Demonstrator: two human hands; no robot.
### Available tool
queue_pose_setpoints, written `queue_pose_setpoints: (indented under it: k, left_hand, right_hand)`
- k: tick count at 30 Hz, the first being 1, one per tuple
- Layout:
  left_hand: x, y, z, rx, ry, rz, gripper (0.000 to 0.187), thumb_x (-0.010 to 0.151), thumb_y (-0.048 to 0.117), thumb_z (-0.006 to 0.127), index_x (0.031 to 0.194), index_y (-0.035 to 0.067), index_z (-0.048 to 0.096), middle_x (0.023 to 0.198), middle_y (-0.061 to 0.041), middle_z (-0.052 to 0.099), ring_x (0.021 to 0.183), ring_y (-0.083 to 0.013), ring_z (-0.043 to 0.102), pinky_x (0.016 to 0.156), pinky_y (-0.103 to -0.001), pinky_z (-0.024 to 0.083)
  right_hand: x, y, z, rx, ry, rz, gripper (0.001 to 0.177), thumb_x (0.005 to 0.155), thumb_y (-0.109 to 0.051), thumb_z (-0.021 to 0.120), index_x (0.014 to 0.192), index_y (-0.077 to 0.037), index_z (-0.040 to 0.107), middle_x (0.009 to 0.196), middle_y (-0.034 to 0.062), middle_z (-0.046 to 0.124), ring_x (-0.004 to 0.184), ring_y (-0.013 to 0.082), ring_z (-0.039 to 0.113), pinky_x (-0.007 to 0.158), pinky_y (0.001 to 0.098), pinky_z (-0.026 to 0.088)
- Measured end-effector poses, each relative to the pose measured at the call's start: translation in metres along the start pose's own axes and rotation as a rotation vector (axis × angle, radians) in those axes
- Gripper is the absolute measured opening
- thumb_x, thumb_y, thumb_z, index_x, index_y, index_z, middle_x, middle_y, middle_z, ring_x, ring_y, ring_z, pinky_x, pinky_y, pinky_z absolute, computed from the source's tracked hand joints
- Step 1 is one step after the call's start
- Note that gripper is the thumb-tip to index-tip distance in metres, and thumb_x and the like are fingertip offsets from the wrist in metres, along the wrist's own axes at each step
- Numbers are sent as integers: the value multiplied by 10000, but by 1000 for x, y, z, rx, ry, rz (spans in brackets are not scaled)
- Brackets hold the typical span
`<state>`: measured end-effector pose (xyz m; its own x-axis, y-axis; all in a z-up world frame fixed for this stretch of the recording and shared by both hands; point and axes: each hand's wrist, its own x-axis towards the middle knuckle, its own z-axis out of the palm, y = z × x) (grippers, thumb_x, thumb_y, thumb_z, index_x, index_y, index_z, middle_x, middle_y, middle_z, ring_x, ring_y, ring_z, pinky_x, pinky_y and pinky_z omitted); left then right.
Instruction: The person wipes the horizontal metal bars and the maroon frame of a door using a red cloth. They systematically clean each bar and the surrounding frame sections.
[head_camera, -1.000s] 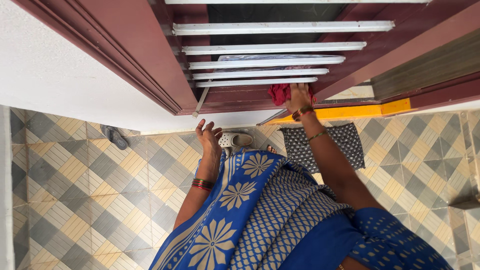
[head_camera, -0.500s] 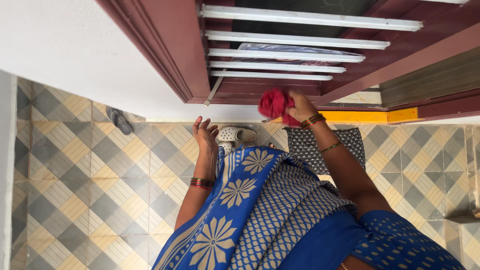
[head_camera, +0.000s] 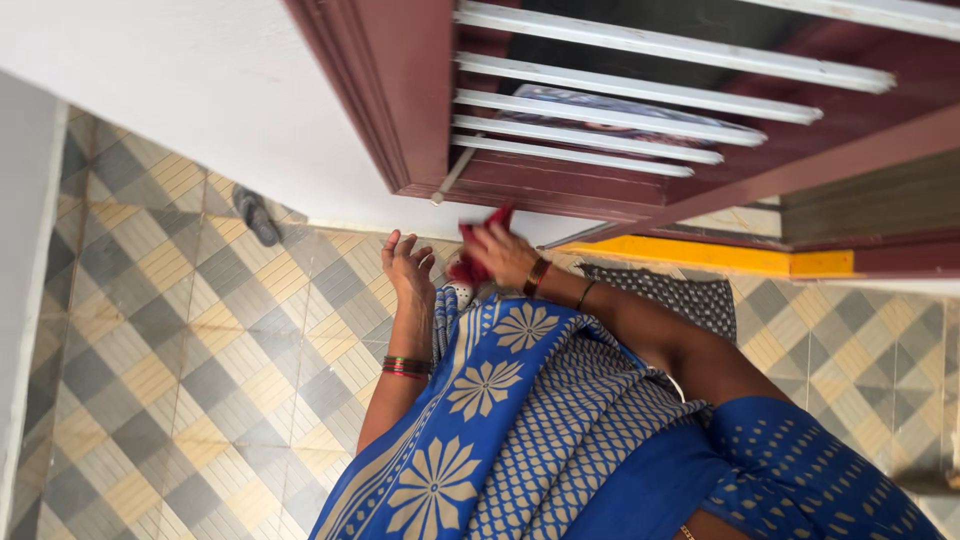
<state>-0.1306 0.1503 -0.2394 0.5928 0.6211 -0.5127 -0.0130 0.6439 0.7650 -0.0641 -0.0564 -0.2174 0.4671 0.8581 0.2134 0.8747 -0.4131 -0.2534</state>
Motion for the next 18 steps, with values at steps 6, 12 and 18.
queue_pose_setpoints:
  k: [6, 12, 18]
  left_hand:
    - [-7, 21, -46, -82, 124, 79, 457, 898, 87, 599, 1331, 150, 465, 1110, -100, 655, 686, -213, 641, 616, -342, 517]
    - [-35, 11, -56, -81, 173, 83, 479, 899, 90, 644, 1338, 148, 462, 1093, -89, 669, 691, -207, 641, 624, -341, 505]
    - [-38, 9, -53, 9, 147, 54, 495, 890, 92, 653, 1347, 138, 469, 1101, -100, 662, 709, -215, 636, 626, -335, 507]
  right_hand:
    - [66, -33, 26, -100, -73, -294, 393, 892, -170, 689, 1274, -124, 608, 1533, 187, 429, 1411, 332, 422, 969, 525, 498]
    - [136, -14, 26, -718, -292, -375, 626, 825, -213, 629, 1432, -88, 541, 1600, 194, 281, 1454, 358, 317, 1098, 565, 371]
    - [60, 23, 29, -638, -367, -224, 512, 905, -200, 642, 1408, -131, 578, 1672, 173, 200, 1464, 363, 371, 1047, 666, 442]
